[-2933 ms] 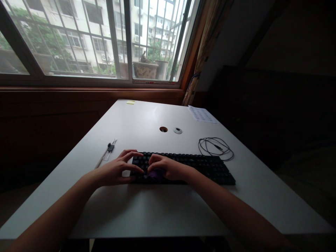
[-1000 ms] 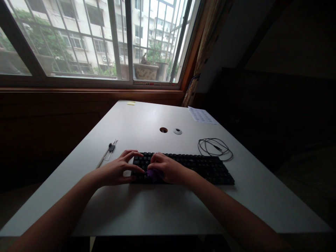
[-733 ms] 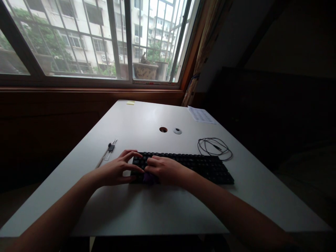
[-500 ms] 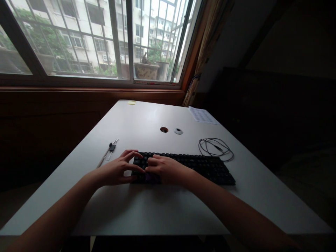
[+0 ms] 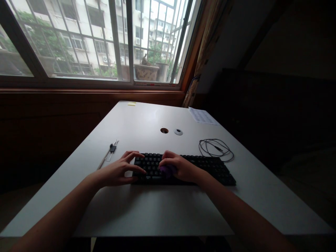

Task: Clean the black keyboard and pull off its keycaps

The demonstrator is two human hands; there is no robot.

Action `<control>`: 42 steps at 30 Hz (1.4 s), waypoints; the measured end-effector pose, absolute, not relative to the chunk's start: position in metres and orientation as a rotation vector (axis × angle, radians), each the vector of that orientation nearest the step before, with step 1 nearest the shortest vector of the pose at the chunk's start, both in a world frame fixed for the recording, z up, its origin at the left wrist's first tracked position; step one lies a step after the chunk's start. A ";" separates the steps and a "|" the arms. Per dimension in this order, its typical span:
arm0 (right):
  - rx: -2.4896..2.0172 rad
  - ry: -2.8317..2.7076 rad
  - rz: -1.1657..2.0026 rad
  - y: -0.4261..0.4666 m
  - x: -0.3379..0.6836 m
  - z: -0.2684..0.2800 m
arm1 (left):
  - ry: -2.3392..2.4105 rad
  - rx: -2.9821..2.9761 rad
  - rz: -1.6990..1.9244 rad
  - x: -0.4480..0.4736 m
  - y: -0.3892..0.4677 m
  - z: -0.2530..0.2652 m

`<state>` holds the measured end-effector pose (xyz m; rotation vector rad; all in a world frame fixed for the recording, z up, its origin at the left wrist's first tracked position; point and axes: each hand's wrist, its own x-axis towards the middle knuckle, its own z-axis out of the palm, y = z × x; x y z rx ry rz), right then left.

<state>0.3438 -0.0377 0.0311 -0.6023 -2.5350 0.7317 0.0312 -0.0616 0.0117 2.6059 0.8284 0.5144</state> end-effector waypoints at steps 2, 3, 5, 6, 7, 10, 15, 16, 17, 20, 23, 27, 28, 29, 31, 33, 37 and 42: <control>-0.660 -2.452 0.720 -0.039 0.352 0.027 | 0.831 2.565 0.521 0.030 -0.061 0.010; -0.692 -2.422 0.700 -0.039 0.355 0.025 | 0.841 2.537 0.524 0.029 -0.061 0.009; -0.754 -2.376 0.638 -0.041 0.357 0.021 | 0.867 2.491 0.534 0.027 -0.060 0.005; -0.775 -2.358 0.604 -0.043 0.356 0.019 | 0.882 2.478 0.539 0.027 -0.060 0.002; -0.780 -2.346 0.578 -0.044 0.354 0.018 | 0.895 2.473 0.540 0.026 -0.059 0.000; -0.696 -2.342 0.562 -0.050 0.339 0.016 | 0.936 2.464 0.523 0.024 -0.058 -0.006; -0.446 -2.406 0.529 -0.056 0.295 0.009 | 0.964 2.479 0.515 0.023 -0.055 -0.014; -0.399 -2.442 0.477 -0.057 0.285 0.008 | 0.965 2.489 0.530 0.023 -0.055 -0.015; -0.364 -2.489 0.409 -0.058 0.277 0.007 | 0.965 2.498 0.547 0.024 -0.054 -0.016; -0.306 -2.670 0.162 -0.061 0.263 0.006 | 0.954 2.523 0.592 0.024 -0.054 -0.018; -0.312 -2.772 0.025 -0.065 0.270 0.007 | 0.945 2.524 0.601 0.025 -0.055 -0.017; -0.388 -2.701 0.056 -0.068 0.298 0.001 | 0.933 2.512 0.601 0.025 -0.055 -0.015; -0.403 -2.678 0.070 -0.069 0.306 -0.001 | 0.931 2.508 0.594 0.025 -0.056 -0.014; -0.422 -2.658 0.080 -0.070 0.314 -0.002 | 0.931 2.503 0.583 0.025 -0.056 -0.014; -0.478 -2.629 0.099 -0.072 0.329 -0.005 | 0.937 2.488 0.558 0.025 -0.056 -0.013; -0.553 -2.604 0.120 -0.076 0.345 -0.004 | 0.945 2.470 0.536 0.025 -0.056 -0.012; -0.696 -2.564 0.191 -0.084 0.381 -0.001 | 0.949 2.443 0.518 0.025 -0.055 -0.011; -0.848 -2.490 0.222 -0.092 0.430 0.000 | 0.936 2.440 0.487 0.024 -0.055 -0.011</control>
